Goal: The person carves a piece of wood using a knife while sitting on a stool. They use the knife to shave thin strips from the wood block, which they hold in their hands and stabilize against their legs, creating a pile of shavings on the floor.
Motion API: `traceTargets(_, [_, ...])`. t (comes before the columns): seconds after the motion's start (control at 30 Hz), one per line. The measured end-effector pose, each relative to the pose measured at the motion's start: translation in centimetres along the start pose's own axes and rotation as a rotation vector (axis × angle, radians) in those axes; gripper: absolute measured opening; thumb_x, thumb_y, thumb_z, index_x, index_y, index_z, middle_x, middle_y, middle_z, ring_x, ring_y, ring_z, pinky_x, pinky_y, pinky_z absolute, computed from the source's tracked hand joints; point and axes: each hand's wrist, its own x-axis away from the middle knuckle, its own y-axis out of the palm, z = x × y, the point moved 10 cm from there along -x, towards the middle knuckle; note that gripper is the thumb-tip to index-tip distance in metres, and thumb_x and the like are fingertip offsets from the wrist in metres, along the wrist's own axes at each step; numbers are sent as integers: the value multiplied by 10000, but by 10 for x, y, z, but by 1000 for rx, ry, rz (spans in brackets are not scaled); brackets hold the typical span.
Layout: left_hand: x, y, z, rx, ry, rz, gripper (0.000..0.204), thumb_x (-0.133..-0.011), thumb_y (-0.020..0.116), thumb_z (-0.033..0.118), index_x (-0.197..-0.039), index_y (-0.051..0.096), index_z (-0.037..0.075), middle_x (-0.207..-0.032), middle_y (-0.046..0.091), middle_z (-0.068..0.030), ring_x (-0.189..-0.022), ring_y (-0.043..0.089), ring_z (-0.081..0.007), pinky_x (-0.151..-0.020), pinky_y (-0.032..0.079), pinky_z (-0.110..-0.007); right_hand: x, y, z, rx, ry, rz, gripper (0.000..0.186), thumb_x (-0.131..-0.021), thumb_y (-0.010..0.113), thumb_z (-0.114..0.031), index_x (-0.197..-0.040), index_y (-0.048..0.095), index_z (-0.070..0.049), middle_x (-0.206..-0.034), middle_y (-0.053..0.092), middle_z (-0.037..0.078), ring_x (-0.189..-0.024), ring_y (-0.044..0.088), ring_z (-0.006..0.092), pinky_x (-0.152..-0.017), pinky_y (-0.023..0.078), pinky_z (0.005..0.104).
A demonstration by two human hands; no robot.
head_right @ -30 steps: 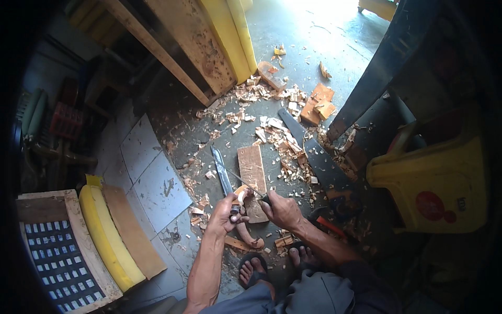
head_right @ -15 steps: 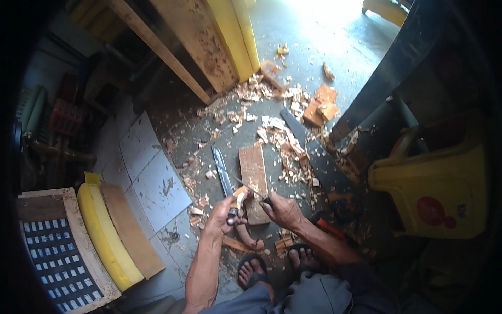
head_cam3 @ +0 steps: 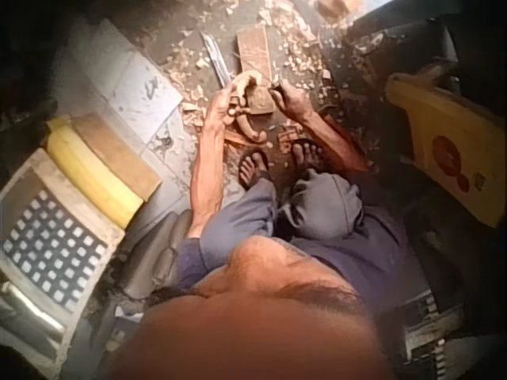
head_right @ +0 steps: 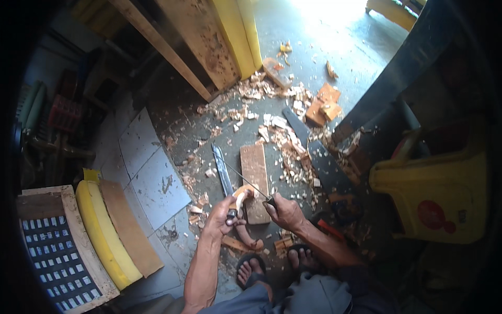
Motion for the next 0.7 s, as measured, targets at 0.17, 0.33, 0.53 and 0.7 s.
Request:
traceTargets(0.17, [3, 9, 6, -4, 111, -61, 374, -977, 519, 306, -1077, 610, -43, -586, 558, -52, -348, 400, -89, -500, 600, -350, 0, 3, -4, 132, 38, 6, 278, -946, 653, -255, -927, 491, -30, -696, 643, 222, -634, 662, 416, -539, 519, 493])
traceTargets(0.33, [2, 6, -2, 19, 56, -43, 354, -992, 518, 293, -1091, 606, -35, -594, 558, -52, -350, 408, -93, -494, 601, -354, -3, 15, 7, 195, 131, -150, 299, -978, 602, -303, -960, 477, -32, -720, 656, 233, -671, 666, 436, -579, 525, 521])
traceTargets(0.53, [-3, 0, -6, 6, 30, -43, 344, -977, 527, 297, -1053, 602, -30, -592, 563, -48, -344, 411, -84, -480, 600, -331, -3, 2, 4, 3, 66, -46, 311, -969, 619, -306, -960, 484, -25, -695, 642, 235, -653, 655, 448, -568, 513, 530])
traceTargets(0.7, [0, -3, -5, -22, 84, -50, 349, -975, 528, 293, -1030, 593, -46, -583, 562, -52, -337, 410, -91, -482, 603, -343, 3, -3, -4, 16, 11, 51, 288, -961, 635, -285, -967, 497, -33, -686, 640, 228, -632, 655, 431, -538, 515, 500])
